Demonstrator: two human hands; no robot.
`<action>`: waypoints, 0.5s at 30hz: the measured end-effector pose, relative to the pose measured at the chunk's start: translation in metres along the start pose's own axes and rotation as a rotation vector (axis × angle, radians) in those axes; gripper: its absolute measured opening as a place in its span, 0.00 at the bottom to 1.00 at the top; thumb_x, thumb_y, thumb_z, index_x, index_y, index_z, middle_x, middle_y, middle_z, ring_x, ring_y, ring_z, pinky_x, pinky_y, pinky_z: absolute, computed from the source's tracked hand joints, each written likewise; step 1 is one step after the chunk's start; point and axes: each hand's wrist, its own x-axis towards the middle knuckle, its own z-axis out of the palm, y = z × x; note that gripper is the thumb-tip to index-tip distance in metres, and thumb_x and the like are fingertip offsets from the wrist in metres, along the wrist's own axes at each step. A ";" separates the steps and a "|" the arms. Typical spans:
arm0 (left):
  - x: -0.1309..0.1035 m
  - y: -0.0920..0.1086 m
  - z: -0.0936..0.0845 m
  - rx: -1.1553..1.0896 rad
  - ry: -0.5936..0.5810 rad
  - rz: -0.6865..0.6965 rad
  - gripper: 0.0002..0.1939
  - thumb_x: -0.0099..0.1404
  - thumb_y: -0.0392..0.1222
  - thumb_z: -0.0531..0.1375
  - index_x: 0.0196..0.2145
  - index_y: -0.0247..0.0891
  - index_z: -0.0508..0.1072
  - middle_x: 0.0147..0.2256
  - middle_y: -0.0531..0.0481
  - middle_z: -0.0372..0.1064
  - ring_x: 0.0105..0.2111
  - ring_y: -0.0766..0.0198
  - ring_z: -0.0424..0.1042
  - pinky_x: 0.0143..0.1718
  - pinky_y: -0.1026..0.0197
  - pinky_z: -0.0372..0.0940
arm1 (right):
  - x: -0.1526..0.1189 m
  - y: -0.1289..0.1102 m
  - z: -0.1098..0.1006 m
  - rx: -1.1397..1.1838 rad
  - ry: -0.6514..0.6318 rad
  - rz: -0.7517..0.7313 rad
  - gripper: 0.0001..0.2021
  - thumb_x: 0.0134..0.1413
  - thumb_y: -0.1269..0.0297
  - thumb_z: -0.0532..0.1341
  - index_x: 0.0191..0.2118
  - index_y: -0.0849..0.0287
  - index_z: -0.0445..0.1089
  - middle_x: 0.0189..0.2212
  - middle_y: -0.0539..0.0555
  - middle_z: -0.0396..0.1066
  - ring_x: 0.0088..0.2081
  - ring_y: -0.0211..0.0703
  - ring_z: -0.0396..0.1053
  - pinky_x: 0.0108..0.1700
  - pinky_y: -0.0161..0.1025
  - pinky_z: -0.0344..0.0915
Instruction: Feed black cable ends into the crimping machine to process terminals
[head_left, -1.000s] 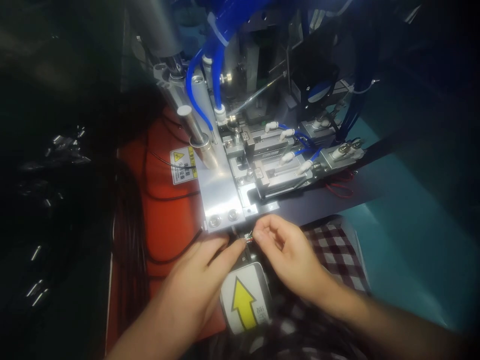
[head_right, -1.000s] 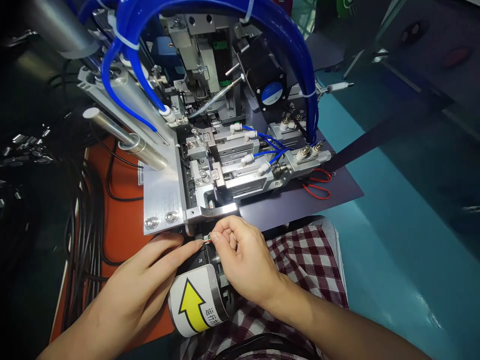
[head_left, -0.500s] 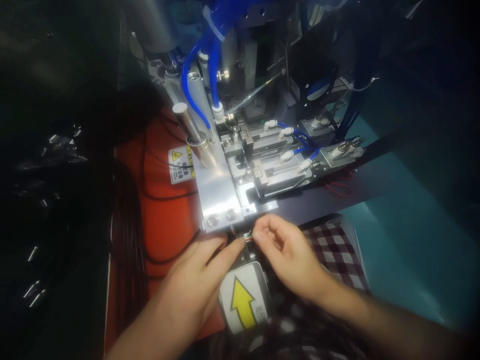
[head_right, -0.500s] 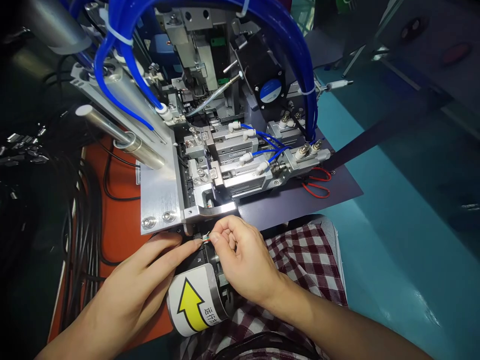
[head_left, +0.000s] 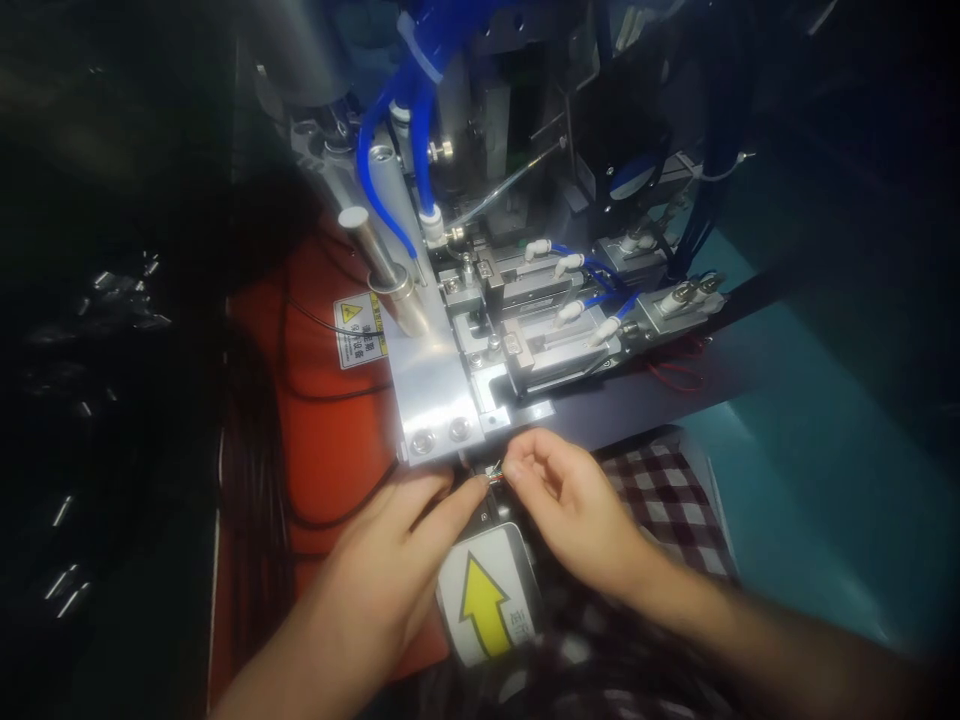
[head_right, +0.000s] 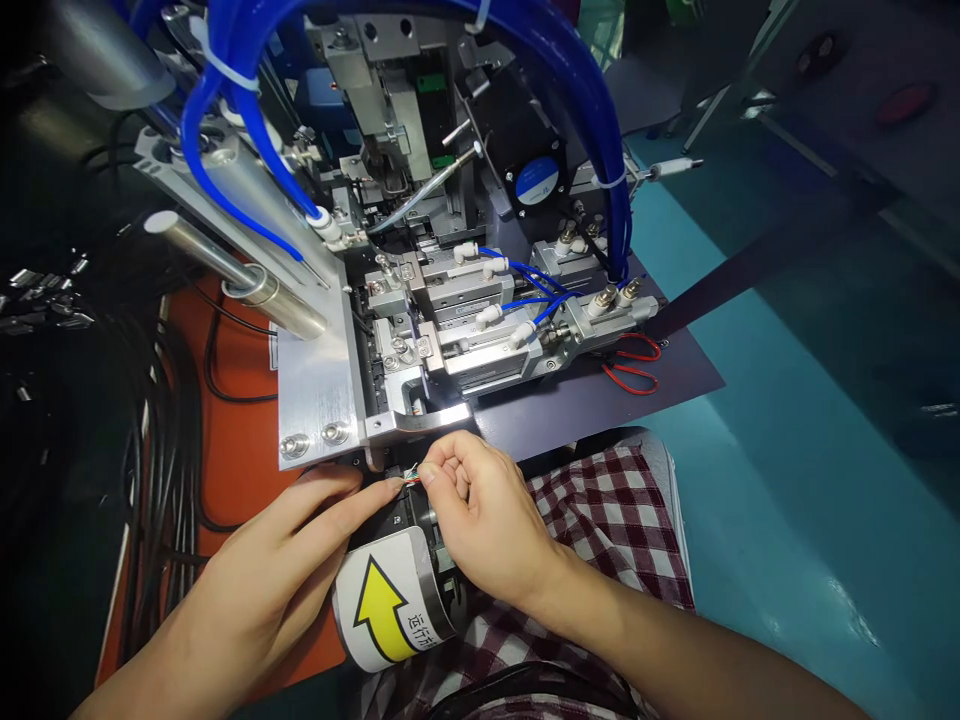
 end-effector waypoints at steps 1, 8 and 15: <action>0.000 0.000 0.000 0.001 0.001 0.003 0.20 0.69 0.31 0.47 0.55 0.41 0.67 0.43 0.47 0.67 0.41 0.65 0.69 0.40 0.68 0.66 | 0.000 0.000 0.000 -0.007 -0.002 0.004 0.06 0.62 0.65 0.54 0.33 0.58 0.63 0.26 0.49 0.64 0.27 0.38 0.62 0.30 0.36 0.61; 0.000 0.001 -0.001 0.046 -0.014 -0.007 0.21 0.69 0.31 0.46 0.56 0.42 0.66 0.44 0.46 0.67 0.41 0.64 0.70 0.40 0.67 0.67 | 0.001 -0.004 0.000 -0.058 0.009 0.044 0.07 0.61 0.65 0.54 0.31 0.58 0.63 0.24 0.48 0.63 0.26 0.38 0.61 0.29 0.35 0.60; 0.000 0.001 0.000 0.067 0.025 -0.004 0.22 0.69 0.33 0.45 0.56 0.43 0.67 0.44 0.46 0.69 0.40 0.64 0.71 0.41 0.69 0.68 | 0.004 -0.005 0.000 0.241 -0.038 0.224 0.09 0.59 0.62 0.57 0.29 0.60 0.62 0.22 0.45 0.60 0.24 0.34 0.58 0.26 0.32 0.57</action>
